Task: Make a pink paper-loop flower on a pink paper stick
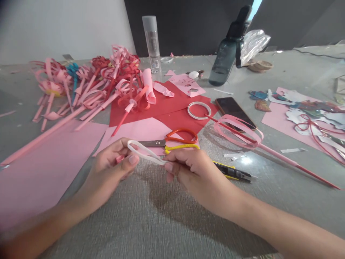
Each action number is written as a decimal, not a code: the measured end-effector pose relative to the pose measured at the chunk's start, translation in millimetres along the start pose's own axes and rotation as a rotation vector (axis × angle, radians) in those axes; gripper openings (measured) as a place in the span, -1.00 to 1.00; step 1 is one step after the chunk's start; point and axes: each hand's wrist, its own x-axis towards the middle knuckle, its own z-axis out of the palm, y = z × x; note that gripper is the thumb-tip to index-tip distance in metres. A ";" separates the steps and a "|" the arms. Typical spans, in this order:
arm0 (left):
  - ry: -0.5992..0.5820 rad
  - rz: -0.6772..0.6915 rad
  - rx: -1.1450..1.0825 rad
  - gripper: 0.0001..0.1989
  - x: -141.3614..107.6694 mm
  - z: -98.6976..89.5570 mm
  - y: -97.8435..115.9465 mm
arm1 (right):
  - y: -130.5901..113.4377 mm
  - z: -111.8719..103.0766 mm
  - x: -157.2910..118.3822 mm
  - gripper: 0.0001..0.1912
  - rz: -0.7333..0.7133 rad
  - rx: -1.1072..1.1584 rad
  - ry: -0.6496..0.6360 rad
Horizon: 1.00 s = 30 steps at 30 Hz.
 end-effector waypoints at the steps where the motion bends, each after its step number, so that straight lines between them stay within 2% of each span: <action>1: -0.005 -0.018 0.016 -0.66 -0.5 0.4 1.0 | 0.6 -0.1 0.1 -0.67 -0.027 -0.031 -0.002; 3: -0.005 -0.021 0.101 -0.67 -1.9 1.4 3.8 | 1.7 -0.2 0.3 -0.64 -0.075 -0.066 -0.012; 6: 0.046 0.069 0.264 -0.67 -4.3 3.3 8.6 | 1.7 -2.9 0.7 -0.61 -0.097 -0.079 0.019; 9: 0.101 0.136 0.340 -0.68 -6.7 5.2 11.5 | -1.3 -9.6 0.9 -0.63 -0.088 -0.091 0.106; 11: 0.098 0.138 0.353 -0.70 -8.2 6.2 11.7 | -4.4 -14.3 1.3 -0.65 -0.073 -0.073 0.175; 15: 0.060 0.135 0.337 -0.73 -9.3 6.5 9.1 | -7.5 -19.7 3.4 -0.66 -0.061 0.051 0.239; 21: 0.027 0.093 0.289 -0.75 -7.2 0.2 7.1 | 0.8 -16.9 8.5 -0.84 -0.097 0.383 0.309; 26: -0.076 0.043 0.315 -0.72 -6.4 -3.6 8.1 | 0.9 -12.4 7.9 -0.72 -0.059 0.498 0.256; 30: -0.134 0.113 0.391 -0.63 -7.0 -1.7 7.6 | -0.7 -8.2 6.9 -0.77 -0.032 0.546 0.195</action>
